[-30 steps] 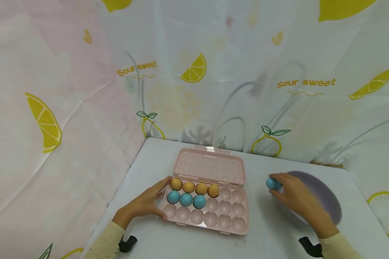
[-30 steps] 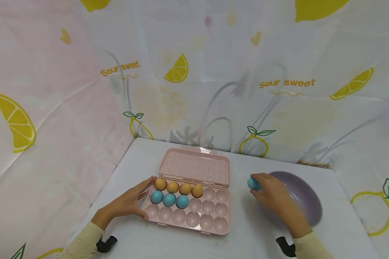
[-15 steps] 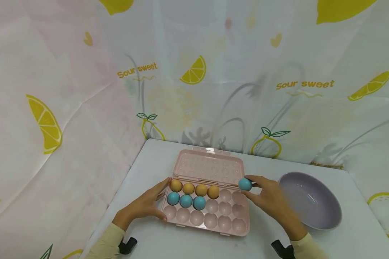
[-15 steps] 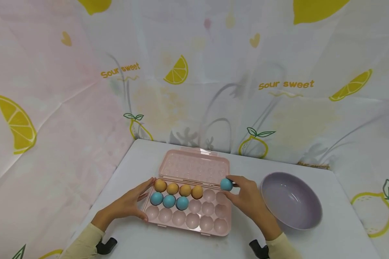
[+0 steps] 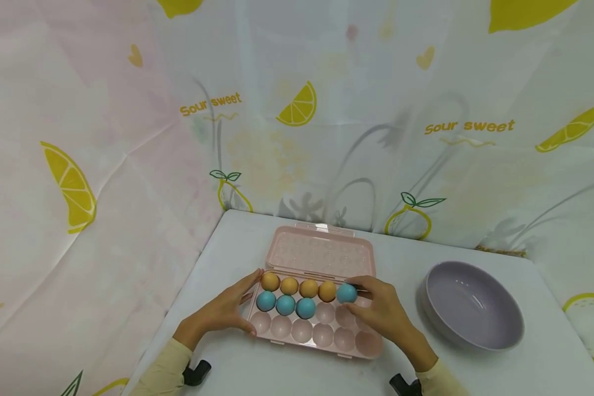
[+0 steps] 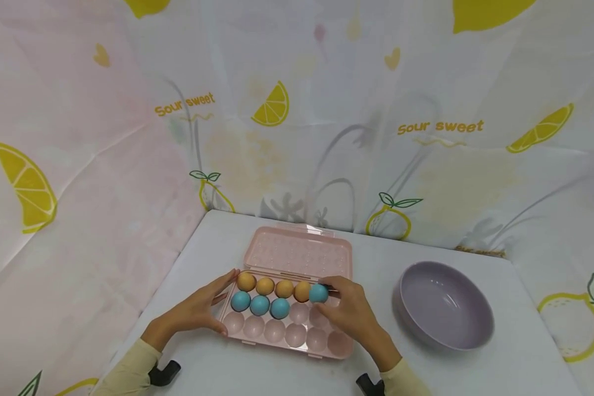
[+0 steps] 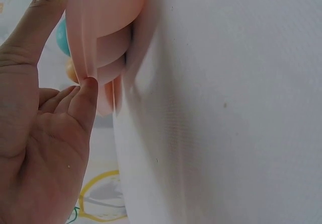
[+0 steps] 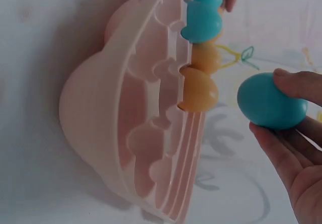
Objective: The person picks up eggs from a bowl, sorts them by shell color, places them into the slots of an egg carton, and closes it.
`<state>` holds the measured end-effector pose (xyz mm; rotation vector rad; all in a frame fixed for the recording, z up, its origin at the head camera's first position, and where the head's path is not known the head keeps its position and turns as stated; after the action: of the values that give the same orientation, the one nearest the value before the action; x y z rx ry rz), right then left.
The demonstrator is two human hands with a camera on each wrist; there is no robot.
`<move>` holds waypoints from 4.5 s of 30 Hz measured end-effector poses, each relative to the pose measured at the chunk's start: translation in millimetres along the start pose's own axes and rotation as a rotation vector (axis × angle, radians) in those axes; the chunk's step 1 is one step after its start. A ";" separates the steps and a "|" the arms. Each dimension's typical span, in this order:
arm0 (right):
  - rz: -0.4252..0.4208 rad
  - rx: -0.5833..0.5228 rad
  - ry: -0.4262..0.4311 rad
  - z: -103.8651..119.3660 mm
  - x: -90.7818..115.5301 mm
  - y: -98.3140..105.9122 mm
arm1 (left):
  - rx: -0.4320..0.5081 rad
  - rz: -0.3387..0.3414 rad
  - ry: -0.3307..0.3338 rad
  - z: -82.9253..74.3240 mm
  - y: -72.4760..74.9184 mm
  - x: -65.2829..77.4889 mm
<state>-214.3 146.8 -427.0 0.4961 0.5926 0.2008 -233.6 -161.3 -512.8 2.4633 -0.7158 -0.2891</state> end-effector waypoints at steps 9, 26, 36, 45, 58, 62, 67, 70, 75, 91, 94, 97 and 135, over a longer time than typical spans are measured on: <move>-0.008 0.027 -0.012 -0.5 1.2 -27.4 | -0.015 -0.008 0.006 2.6 0.2 -1.5; 0.036 0.099 -0.095 -10.5 13.6 -57.3 | 0.011 -0.003 -0.005 3.7 -0.5 -0.9; 0.037 0.205 -0.163 -17.6 19.5 -61.6 | -0.002 -0.004 0.003 2.1 0.1 -2.2; 0.046 0.263 -0.166 -23.3 22.3 -60.6 | -0.014 0.006 0.007 -1.6 -0.7 -7.5; -0.128 0.243 -0.028 -30.1 -2.8 9.0 | -0.130 -0.043 -0.013 -2.5 3.4 -22.3; -0.178 0.283 -0.192 -57.9 -18.7 42.3 | -0.042 -0.136 0.065 5.9 23.2 -50.3; -0.103 0.283 -0.439 -106.6 -33.8 53.9 | 0.003 -0.176 0.234 27.3 42.0 -82.1; -0.040 0.281 -0.554 -133.2 -38.3 50.1 | -0.006 -0.151 0.307 37.9 44.9 -92.2; -0.052 0.038 -0.717 -162.8 -37.9 44.0 | 0.125 -0.128 0.324 42.5 41.1 -105.3; -0.128 -0.103 -0.873 -180.6 -33.0 39.6 | 0.471 -0.264 0.413 50.9 40.2 -125.9; -0.140 -0.099 -0.862 -178.1 -33.2 40.9 | 0.479 -0.289 0.408 47.2 41.8 -126.7; -0.181 -0.114 -0.833 -170.2 -33.3 43.1 | 0.489 -0.372 0.394 40.4 49.2 -123.3; -0.162 -0.004 0.341 51.4 44.7 35.1 | -0.198 -0.632 -0.570 -74.1 18.4 34.1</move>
<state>-149.5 171.4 -394.1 0.4095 0.9610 0.1330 -187.5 -159.7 -443.1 2.3538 -0.0738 -1.2666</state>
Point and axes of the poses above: each hand's wrist, its own x-axis away from the middle knuckle, its own y-axis out of the back of the hand, z = x × y, the point moved 8 cm from there along -x, towards the middle knuckle, and after that the axes turned 3 degrees about -z, right-handed, at the moved point
